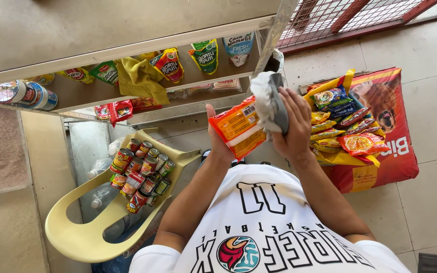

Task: Wiping down individual instant noodle packets with a cloth and organizing them on the grocery shelves.

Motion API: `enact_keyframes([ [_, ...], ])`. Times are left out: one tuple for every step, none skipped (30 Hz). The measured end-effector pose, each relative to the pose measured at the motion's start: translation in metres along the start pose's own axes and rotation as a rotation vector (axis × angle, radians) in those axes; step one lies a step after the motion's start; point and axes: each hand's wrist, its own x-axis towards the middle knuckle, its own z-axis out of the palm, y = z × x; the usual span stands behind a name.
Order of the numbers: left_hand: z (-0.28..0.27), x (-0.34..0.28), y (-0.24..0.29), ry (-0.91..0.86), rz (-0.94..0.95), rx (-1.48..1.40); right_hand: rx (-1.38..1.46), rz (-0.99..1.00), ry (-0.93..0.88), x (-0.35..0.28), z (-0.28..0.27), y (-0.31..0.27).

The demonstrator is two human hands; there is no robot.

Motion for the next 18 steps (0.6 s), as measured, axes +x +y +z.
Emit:
enact_keyframes([
  [-0.012, 0.004, 0.001, -0.005, 0.009, -0.011, 0.061, -0.014, 0.000, -0.001, 0.002, -0.007],
  [-0.024, 0.007, 0.000, -0.008, 0.014, -0.027, 0.119, -0.024, -0.002, -0.005, 0.001, -0.015],
  [-0.023, 0.006, -0.004, -0.006, 0.012, -0.033, 0.117, -0.020, -0.007, -0.006, 0.002, -0.028],
  [-0.021, 0.007, -0.005, -0.012, 0.016, -0.035, 0.105, -0.091, -0.039, -0.005, 0.005, -0.041],
  [-0.018, 0.008, -0.006, -0.018, 0.019, -0.038, 0.093, -0.161, -0.071, -0.003, 0.008, -0.053],
  [-0.015, 0.008, -0.006, -0.017, 0.018, -0.038, 0.093, -0.159, -0.071, -0.006, 0.010, -0.050],
  [-0.011, 0.007, -0.006, -0.024, 0.024, -0.041, 0.056, -0.176, -0.060, -0.008, 0.013, -0.047],
  [-0.008, 0.006, -0.006, -0.031, 0.033, -0.043, 0.021, -0.194, -0.050, -0.010, 0.017, -0.044],
  [-0.003, 0.005, -0.005, -0.030, 0.033, -0.042, 0.022, -0.193, -0.049, -0.011, 0.018, -0.035],
  [0.001, 0.003, -0.005, -0.036, 0.043, -0.046, 0.008, -0.153, -0.019, -0.012, 0.018, -0.026],
  [0.005, 0.001, -0.004, -0.042, 0.052, -0.050, -0.006, -0.113, 0.012, -0.013, 0.019, -0.018],
  [0.009, -0.001, -0.003, -0.040, 0.054, -0.050, -0.004, -0.113, 0.011, -0.014, 0.021, -0.005],
  [0.014, -0.003, -0.002, -0.046, 0.065, -0.053, -0.044, -0.057, 0.030, -0.014, 0.022, 0.007],
  [0.018, -0.005, -0.003, -0.052, 0.074, -0.057, -0.086, -0.001, 0.048, -0.016, 0.022, 0.020],
  [0.026, -0.008, -0.003, -0.051, 0.075, -0.059, -0.086, -0.001, 0.046, -0.013, 0.016, 0.020],
  [0.034, -0.010, -0.001, -0.013, 0.084, -0.032, -0.047, 0.036, 0.081, -0.009, 0.012, 0.020],
  [0.043, -0.012, 0.000, 0.026, 0.093, -0.006, -0.009, 0.072, 0.115, -0.006, 0.007, 0.019],
  [0.053, -0.014, -0.001, 0.029, 0.094, -0.007, -0.007, 0.074, 0.114, -0.005, 0.005, 0.013],
])
